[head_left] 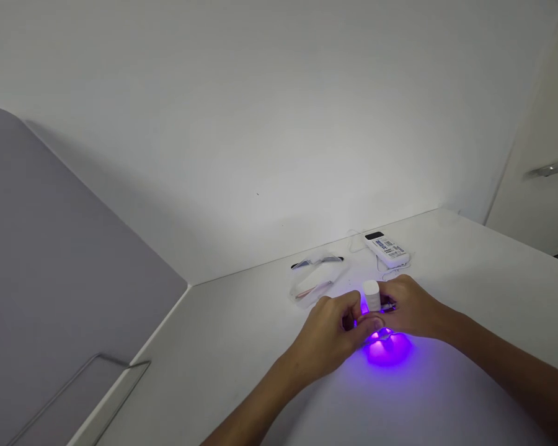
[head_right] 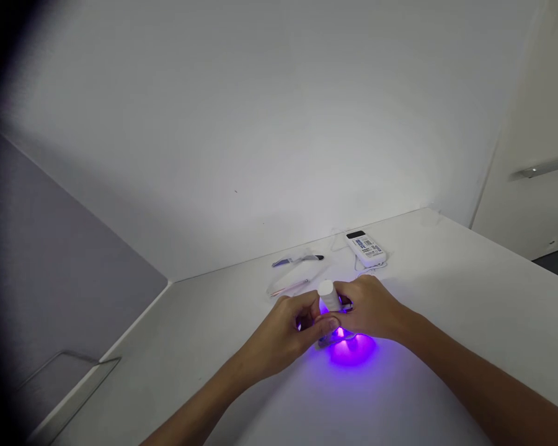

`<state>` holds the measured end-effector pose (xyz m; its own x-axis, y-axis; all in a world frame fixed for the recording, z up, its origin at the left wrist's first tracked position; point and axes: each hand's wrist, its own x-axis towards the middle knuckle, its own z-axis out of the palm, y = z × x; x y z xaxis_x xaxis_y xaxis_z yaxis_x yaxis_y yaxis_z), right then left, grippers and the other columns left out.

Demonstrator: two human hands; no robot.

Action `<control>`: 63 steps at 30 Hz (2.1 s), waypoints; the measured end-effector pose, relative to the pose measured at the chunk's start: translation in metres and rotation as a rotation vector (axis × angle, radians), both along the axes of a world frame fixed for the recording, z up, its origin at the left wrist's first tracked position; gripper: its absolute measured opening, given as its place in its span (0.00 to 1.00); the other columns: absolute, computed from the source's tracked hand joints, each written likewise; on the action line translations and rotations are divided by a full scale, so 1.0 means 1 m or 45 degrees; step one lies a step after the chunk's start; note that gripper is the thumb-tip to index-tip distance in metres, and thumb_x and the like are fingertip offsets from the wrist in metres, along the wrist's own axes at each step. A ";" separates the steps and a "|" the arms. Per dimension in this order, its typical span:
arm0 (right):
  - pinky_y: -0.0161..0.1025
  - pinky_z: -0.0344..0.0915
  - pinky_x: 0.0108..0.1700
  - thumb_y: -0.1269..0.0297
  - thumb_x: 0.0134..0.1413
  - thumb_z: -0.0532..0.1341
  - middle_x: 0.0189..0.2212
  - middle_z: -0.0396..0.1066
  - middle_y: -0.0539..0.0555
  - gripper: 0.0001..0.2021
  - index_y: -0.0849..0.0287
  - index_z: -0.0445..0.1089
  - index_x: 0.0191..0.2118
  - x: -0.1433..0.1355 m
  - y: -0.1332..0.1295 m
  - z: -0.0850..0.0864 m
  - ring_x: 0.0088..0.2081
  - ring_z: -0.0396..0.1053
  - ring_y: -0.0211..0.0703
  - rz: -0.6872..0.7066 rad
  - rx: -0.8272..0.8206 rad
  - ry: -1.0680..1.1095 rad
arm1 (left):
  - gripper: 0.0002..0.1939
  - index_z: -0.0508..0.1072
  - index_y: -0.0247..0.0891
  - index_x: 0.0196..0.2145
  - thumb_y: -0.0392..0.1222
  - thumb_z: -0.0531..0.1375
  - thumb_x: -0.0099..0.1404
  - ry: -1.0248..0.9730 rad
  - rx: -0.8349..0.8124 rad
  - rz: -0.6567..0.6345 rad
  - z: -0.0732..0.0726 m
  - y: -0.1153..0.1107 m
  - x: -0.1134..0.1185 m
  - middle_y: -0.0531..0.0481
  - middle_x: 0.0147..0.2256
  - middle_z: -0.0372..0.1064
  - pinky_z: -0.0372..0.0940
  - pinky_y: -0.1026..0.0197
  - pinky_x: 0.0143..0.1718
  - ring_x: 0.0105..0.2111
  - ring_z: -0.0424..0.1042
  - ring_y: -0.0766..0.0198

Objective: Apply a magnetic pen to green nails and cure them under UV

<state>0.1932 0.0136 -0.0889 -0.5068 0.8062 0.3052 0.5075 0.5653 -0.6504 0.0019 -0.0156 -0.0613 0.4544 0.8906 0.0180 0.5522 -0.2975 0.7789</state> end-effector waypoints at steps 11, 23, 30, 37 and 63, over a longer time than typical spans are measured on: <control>0.32 0.46 0.22 0.65 0.47 0.61 0.15 0.60 0.45 0.11 0.58 0.60 0.20 -0.001 0.000 -0.003 0.19 0.56 0.34 -0.092 0.023 -0.053 | 0.19 0.60 0.39 0.23 0.49 0.61 0.65 0.001 -0.015 0.025 0.000 -0.001 0.000 0.60 0.19 0.57 0.49 0.64 0.22 0.21 0.55 0.68; 0.32 0.47 0.22 0.57 0.51 0.62 0.15 0.62 0.46 0.15 0.58 0.61 0.20 -0.002 -0.001 0.001 0.20 0.58 0.35 -0.127 -0.040 -0.060 | 0.19 0.60 0.39 0.24 0.51 0.61 0.64 0.035 0.006 0.082 0.000 0.000 0.001 0.59 0.20 0.57 0.49 0.64 0.22 0.21 0.55 0.68; 0.32 0.46 0.22 0.65 0.49 0.63 0.16 0.65 0.46 0.09 0.59 0.67 0.22 -0.003 -0.004 0.005 0.19 0.59 0.35 -0.119 -0.092 -0.043 | 0.18 0.61 0.39 0.24 0.50 0.61 0.65 0.013 -0.002 0.062 -0.002 0.000 0.001 0.59 0.20 0.60 0.50 0.64 0.22 0.22 0.56 0.68; 0.33 0.44 0.23 0.53 0.51 0.64 0.13 0.53 0.44 0.22 0.58 0.56 0.17 0.001 0.002 -0.004 0.18 0.50 0.32 -0.056 0.101 0.000 | 0.17 0.62 0.40 0.25 0.51 0.61 0.64 -0.012 -0.073 0.055 0.000 -0.002 0.001 0.59 0.20 0.59 0.51 0.64 0.23 0.22 0.56 0.68; 0.32 0.47 0.23 0.72 0.41 0.60 0.14 0.54 0.42 0.09 0.59 0.60 0.18 0.000 0.002 -0.008 0.19 0.50 0.32 0.082 0.208 0.092 | 0.15 0.65 0.40 0.28 0.52 0.62 0.64 -0.055 -0.143 -0.038 0.005 -0.004 0.005 0.60 0.20 0.56 0.49 0.65 0.22 0.21 0.54 0.69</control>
<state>0.1927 0.0159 -0.0970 -0.5276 0.7097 0.4668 0.4223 0.6959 -0.5808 0.0064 -0.0194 -0.0560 0.4814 0.8743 -0.0610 0.5096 -0.2226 0.8311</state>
